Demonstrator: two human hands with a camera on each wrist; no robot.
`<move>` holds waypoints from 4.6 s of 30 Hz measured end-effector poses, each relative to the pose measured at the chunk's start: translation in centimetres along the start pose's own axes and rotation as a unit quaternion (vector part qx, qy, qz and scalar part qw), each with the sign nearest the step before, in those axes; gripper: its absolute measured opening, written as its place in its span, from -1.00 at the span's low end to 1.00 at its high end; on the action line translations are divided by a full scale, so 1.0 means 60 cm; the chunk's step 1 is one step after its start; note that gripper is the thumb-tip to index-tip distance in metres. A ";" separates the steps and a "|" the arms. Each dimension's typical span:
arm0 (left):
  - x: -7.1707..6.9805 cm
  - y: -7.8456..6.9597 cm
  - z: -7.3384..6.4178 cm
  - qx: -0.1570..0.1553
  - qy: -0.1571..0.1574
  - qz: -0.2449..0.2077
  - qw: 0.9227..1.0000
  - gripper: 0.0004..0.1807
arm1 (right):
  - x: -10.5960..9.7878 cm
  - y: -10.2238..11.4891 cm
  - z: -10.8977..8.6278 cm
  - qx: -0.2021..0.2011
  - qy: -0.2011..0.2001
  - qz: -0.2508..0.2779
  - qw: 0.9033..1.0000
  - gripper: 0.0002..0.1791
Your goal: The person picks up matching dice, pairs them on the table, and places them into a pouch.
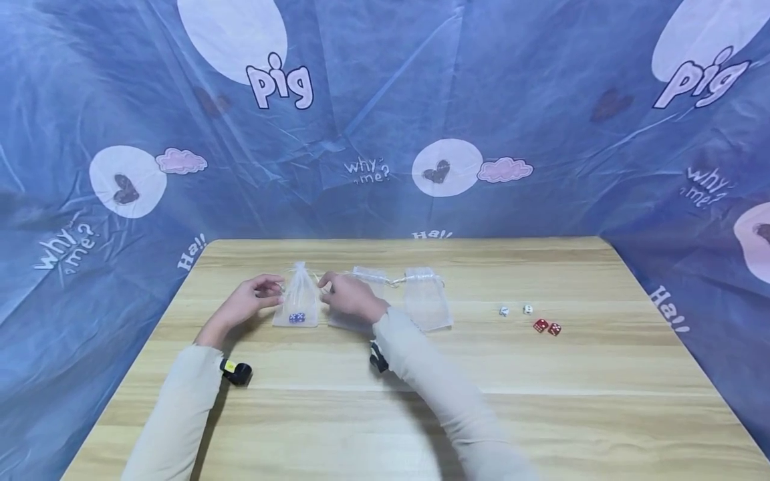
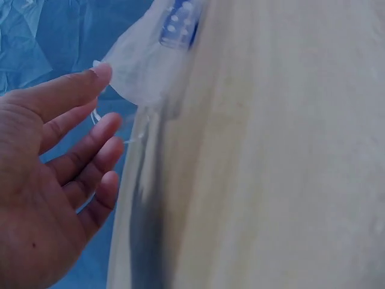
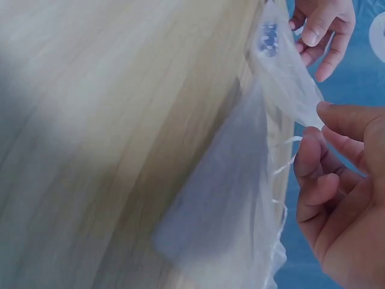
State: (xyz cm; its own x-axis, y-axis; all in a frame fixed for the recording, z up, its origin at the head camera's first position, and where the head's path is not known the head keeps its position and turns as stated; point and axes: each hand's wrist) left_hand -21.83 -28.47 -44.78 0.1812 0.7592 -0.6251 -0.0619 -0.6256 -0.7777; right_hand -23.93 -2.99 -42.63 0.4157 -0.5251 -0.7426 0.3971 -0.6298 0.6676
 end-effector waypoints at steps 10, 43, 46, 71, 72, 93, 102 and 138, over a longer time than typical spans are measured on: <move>0.013 -0.052 0.009 0.046 -0.019 0.006 0.999 -0.44 | -0.048 -0.027 -0.047 -0.030 -0.022 0.047 0.998 -0.68; 0.165 -0.140 0.066 0.104 0.141 -0.035 0.984 -0.47 | -0.159 -0.153 -0.231 -0.035 -0.045 0.093 0.994 -0.60; 0.171 -0.140 0.066 0.087 0.150 -0.028 0.984 -0.47 | -0.163 -0.169 -0.249 -0.012 -0.055 0.099 0.994 -0.61; 0.184 -0.140 0.069 0.097 0.181 0.087 0.975 -0.41 | -0.248 -0.270 -0.381 0.072 -0.133 0.059 0.987 -0.61; 0.184 -0.140 0.069 0.098 0.183 0.090 0.974 -0.41 | -0.252 -0.273 -0.387 0.075 -0.134 0.063 0.986 -0.60; 0.187 -0.144 0.073 0.086 0.202 0.091 0.971 -0.46 | -0.271 -0.357 -0.484 0.092 -0.158 0.001 0.983 -0.59; 0.187 -0.144 0.073 0.078 0.202 0.081 0.973 -0.46 | -0.264 -0.365 -0.480 0.087 -0.173 -0.045 0.980 -0.66; 0.188 -0.146 0.071 0.083 0.199 0.065 0.974 -0.46 | -0.243 -0.314 -0.435 0.041 -0.153 -0.010 0.987 -0.79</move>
State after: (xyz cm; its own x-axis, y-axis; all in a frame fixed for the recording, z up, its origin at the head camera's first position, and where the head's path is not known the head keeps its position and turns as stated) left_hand -23.45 -13.67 -45.32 0.5262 0.5248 -0.6691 -0.2611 -0.6491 -0.7145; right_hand -16.10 31.47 -42.98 0.1370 -0.6530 -0.7449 0.3303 -0.6788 0.6558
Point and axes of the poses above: each hand's wrist, its own z-axis towards the middle knuckle, its own x-axis out of the palm, y = z × x, and after that the axes turned 3 degrees about z, right-handed
